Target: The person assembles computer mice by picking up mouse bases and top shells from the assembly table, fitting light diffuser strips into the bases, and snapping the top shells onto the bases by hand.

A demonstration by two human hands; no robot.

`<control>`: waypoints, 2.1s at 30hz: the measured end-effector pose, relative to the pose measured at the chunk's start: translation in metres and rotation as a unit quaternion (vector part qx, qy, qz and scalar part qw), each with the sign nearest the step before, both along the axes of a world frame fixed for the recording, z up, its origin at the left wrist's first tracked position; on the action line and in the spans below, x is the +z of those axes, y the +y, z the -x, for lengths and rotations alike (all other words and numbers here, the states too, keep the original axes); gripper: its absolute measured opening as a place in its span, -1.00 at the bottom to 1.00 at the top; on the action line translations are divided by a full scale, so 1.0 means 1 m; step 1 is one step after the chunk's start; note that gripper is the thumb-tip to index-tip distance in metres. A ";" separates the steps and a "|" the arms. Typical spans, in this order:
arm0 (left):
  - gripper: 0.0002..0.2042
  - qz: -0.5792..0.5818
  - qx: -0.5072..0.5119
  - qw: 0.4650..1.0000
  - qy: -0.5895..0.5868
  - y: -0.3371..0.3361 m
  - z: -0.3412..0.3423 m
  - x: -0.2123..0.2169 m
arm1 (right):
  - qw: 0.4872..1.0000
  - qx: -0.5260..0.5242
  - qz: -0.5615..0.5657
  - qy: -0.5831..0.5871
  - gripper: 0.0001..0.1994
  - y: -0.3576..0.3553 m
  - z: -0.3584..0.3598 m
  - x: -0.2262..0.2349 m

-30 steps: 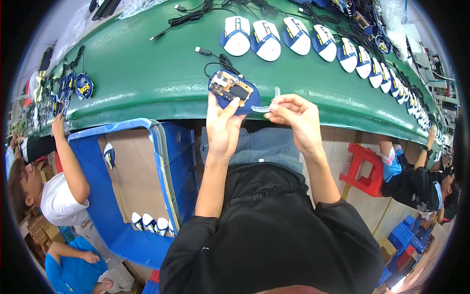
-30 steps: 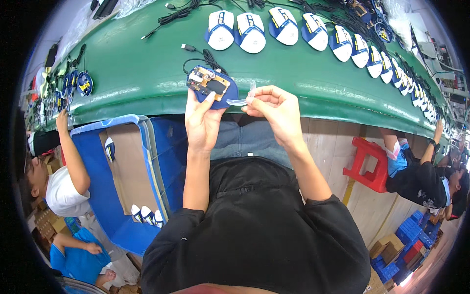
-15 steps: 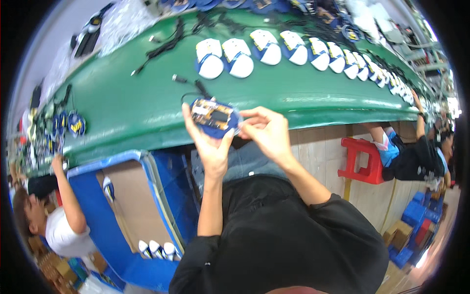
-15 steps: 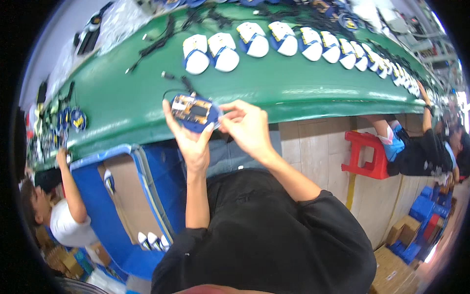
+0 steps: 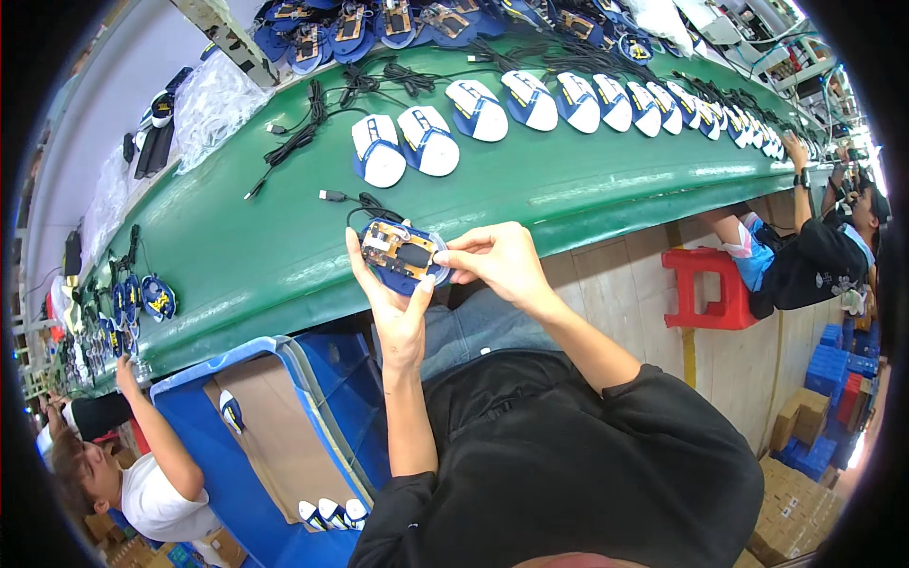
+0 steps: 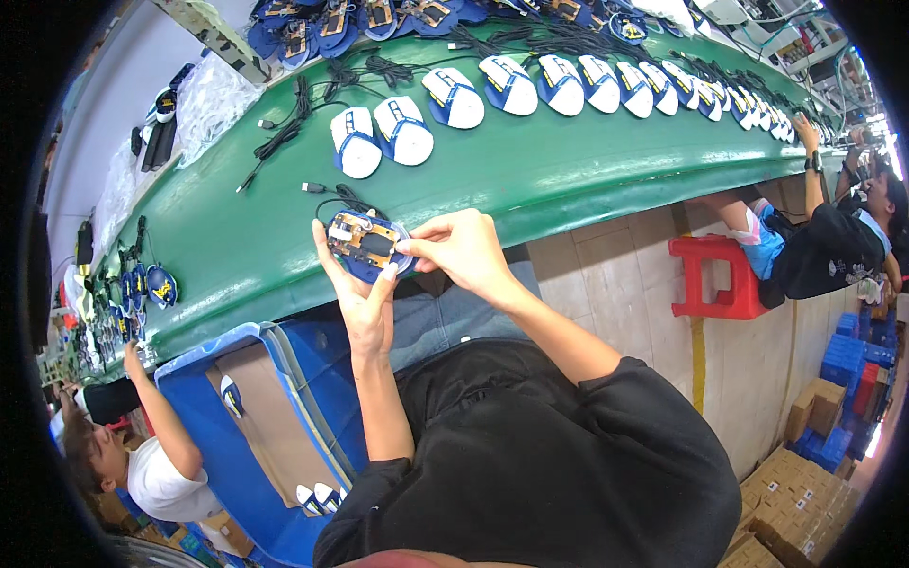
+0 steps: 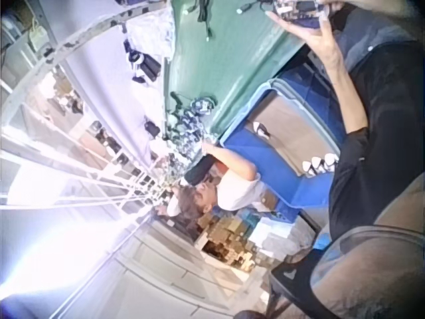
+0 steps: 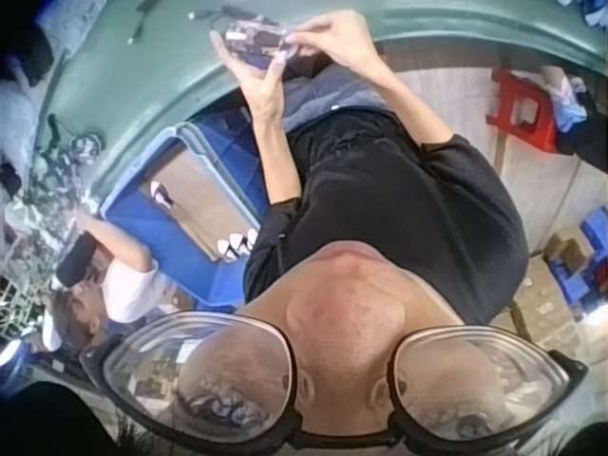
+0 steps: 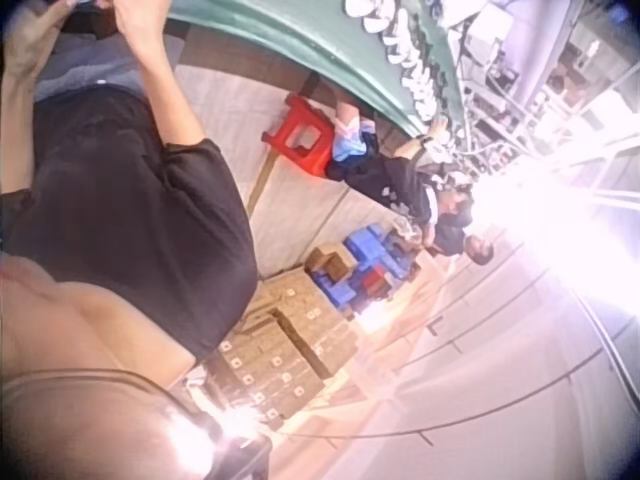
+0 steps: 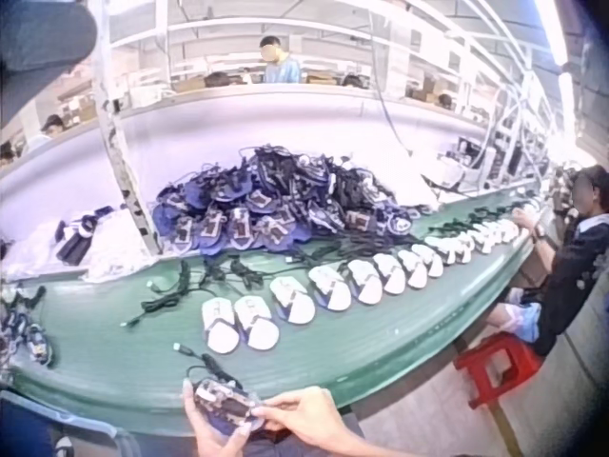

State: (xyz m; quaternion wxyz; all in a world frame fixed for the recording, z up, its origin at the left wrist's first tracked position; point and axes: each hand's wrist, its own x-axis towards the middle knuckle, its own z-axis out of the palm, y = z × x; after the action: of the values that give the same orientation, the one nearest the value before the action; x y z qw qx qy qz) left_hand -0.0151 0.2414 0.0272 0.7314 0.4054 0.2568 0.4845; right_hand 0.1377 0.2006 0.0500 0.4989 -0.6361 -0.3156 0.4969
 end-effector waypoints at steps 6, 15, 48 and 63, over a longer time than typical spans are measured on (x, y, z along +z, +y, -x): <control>0.04 0.036 -0.020 0.996 -0.084 0.005 -0.001 0.007 | 0.998 0.021 0.000 0.053 -0.72 0.000 -0.010 0.004; 0.05 -0.003 -0.011 0.999 -0.037 0.009 0.005 0.007 | 0.995 0.011 0.026 0.096 -0.74 0.006 -0.002 0.001; -0.26 0.098 0.101 0.990 0.015 0.035 0.028 -0.027 | 0.745 -0.356 0.295 -0.480 0.26 0.107 -0.469 -0.003; -0.20 0.123 0.083 0.989 -0.010 0.043 0.046 -0.021 | 0.807 -0.307 0.215 -0.456 -0.10 0.113 -0.459 0.018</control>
State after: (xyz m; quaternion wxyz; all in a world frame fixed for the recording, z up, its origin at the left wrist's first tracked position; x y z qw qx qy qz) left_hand -0.0610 0.2840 0.0062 0.7352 0.2848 0.3400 0.5126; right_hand 0.5969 0.3132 0.0677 0.2741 -0.9444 -0.1797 0.0253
